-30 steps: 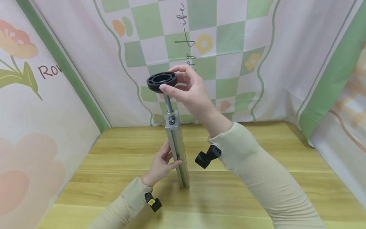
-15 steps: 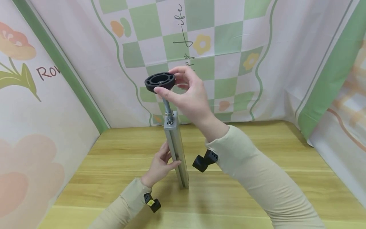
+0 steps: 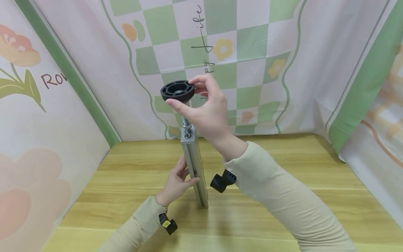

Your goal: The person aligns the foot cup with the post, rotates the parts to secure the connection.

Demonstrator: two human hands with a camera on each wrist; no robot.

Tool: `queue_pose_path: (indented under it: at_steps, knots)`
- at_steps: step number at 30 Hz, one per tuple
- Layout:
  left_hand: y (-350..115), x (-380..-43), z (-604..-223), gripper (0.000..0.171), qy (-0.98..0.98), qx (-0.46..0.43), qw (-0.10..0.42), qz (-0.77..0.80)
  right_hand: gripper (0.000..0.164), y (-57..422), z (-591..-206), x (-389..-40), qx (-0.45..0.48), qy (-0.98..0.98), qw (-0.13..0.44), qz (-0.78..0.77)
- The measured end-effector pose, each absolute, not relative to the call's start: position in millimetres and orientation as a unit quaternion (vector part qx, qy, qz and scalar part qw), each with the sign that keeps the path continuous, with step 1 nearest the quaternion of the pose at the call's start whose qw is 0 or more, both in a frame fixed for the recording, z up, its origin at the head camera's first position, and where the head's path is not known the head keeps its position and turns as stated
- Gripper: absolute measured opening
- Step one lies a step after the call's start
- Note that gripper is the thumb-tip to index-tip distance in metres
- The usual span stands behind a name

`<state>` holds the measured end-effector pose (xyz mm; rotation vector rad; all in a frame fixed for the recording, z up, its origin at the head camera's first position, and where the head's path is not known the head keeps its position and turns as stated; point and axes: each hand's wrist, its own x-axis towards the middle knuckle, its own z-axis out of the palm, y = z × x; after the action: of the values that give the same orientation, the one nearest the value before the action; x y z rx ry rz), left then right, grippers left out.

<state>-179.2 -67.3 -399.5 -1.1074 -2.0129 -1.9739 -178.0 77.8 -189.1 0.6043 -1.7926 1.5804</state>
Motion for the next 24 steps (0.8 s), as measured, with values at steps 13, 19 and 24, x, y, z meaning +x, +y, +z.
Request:
queue_pose_path:
  at_steps: [13, 19, 24]
  knots:
    - [-66, -180, -399, 0.093, -0.656, -0.371, 0.06, -0.655, 0.049, 85, -192, -189, 0.334, -0.626, 0.19, 0.679]
    - [-66, -178, -398, 0.093, -0.657, -0.363, 0.053, -0.658, 0.06, 89, -194, -205, 0.378, -0.543, 0.085, 0.745]
    - [-66, -178, -399, 0.092, -0.658, -0.364, 0.053, -0.657, 0.062, 92, -196, -214, 0.396, -0.509, 0.01, 0.764]
